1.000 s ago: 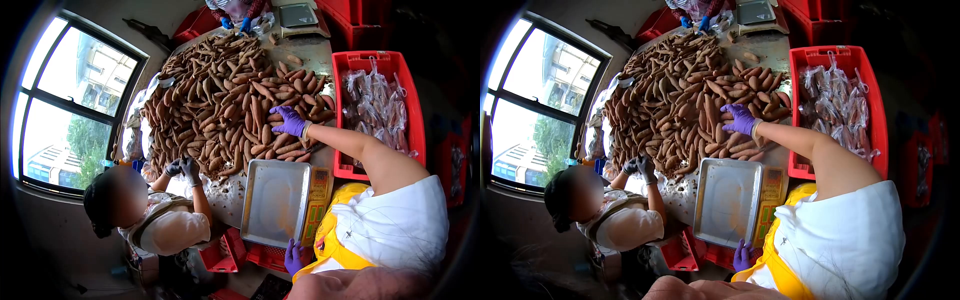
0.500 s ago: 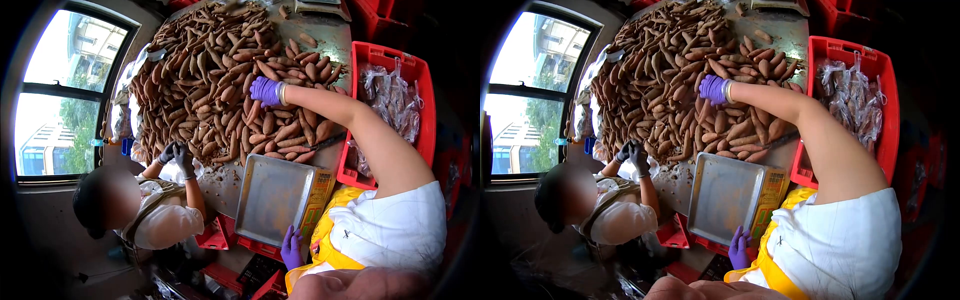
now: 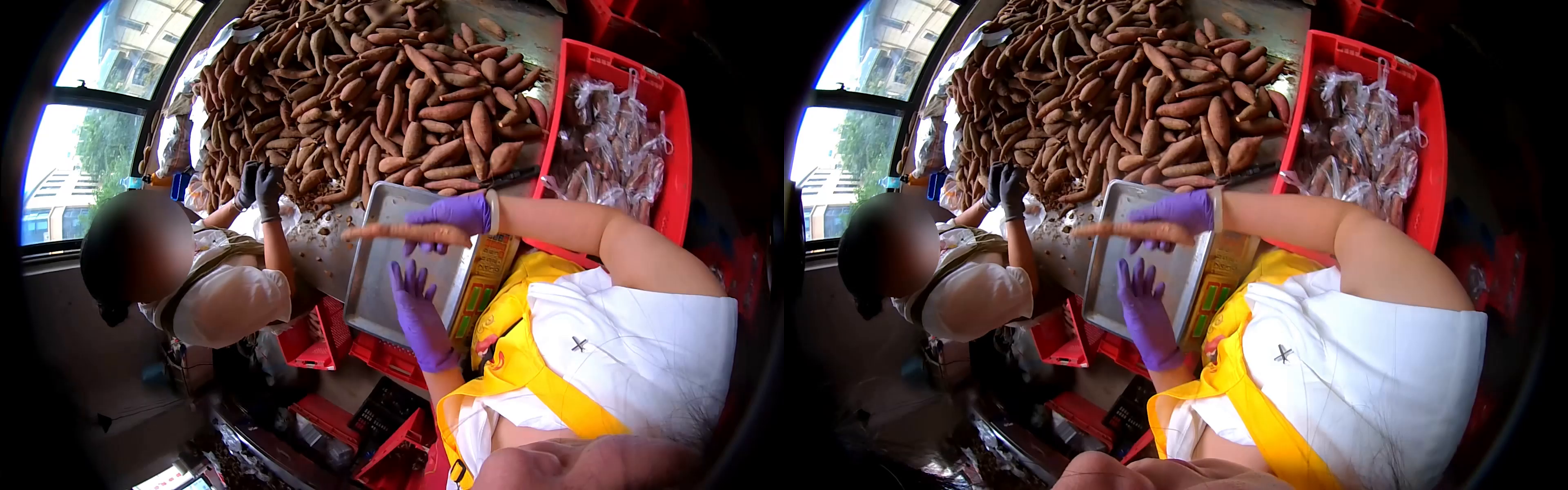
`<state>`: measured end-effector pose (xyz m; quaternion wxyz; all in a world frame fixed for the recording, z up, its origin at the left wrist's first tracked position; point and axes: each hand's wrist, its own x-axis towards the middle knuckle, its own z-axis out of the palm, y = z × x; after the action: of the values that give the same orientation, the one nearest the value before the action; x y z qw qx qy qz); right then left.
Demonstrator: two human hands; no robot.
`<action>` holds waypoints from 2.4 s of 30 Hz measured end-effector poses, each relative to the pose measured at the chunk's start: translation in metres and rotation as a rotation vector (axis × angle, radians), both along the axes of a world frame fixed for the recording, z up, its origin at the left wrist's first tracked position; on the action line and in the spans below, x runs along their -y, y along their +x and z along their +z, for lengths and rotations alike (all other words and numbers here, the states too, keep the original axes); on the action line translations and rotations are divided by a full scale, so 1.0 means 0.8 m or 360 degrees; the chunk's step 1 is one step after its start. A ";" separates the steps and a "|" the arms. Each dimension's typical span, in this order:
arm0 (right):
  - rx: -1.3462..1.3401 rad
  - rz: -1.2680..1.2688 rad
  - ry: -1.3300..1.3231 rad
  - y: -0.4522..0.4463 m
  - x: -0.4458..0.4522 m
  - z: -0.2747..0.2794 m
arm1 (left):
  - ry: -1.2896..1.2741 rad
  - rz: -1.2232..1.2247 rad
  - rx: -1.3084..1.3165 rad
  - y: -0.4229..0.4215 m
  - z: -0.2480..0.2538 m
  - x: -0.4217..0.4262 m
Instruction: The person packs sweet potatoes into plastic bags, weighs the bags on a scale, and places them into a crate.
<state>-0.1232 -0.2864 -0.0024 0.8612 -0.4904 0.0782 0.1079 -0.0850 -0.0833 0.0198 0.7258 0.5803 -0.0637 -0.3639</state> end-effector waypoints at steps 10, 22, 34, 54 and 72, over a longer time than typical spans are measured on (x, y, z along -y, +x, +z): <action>-0.0695 -0.0453 -0.2779 -0.138 0.070 -0.104 | -0.0518 -0.0024 -0.0830 0.050 -0.075 -0.045; -0.0834 -0.0165 -0.2938 -0.147 0.121 -0.107 | -0.0004 -0.0096 -0.0118 0.034 -0.021 -0.033; -0.0336 -0.1143 -0.1122 -0.169 0.067 0.033 | 0.0214 -0.0019 0.0313 0.015 -0.022 -0.022; 0.0587 -0.0846 -0.3025 -0.100 -0.054 0.049 | 0.0303 -0.0132 0.0716 0.011 -0.009 -0.031; -0.0535 -0.1116 -0.1663 -0.158 0.066 -0.165 | -0.1081 -0.0084 -0.1065 0.070 -0.018 -0.030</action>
<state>-0.2496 -0.3389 -0.1344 0.4695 -0.7664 0.4095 -0.1566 -0.0287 -0.0596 0.0052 0.8455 0.1595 0.0437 -0.5077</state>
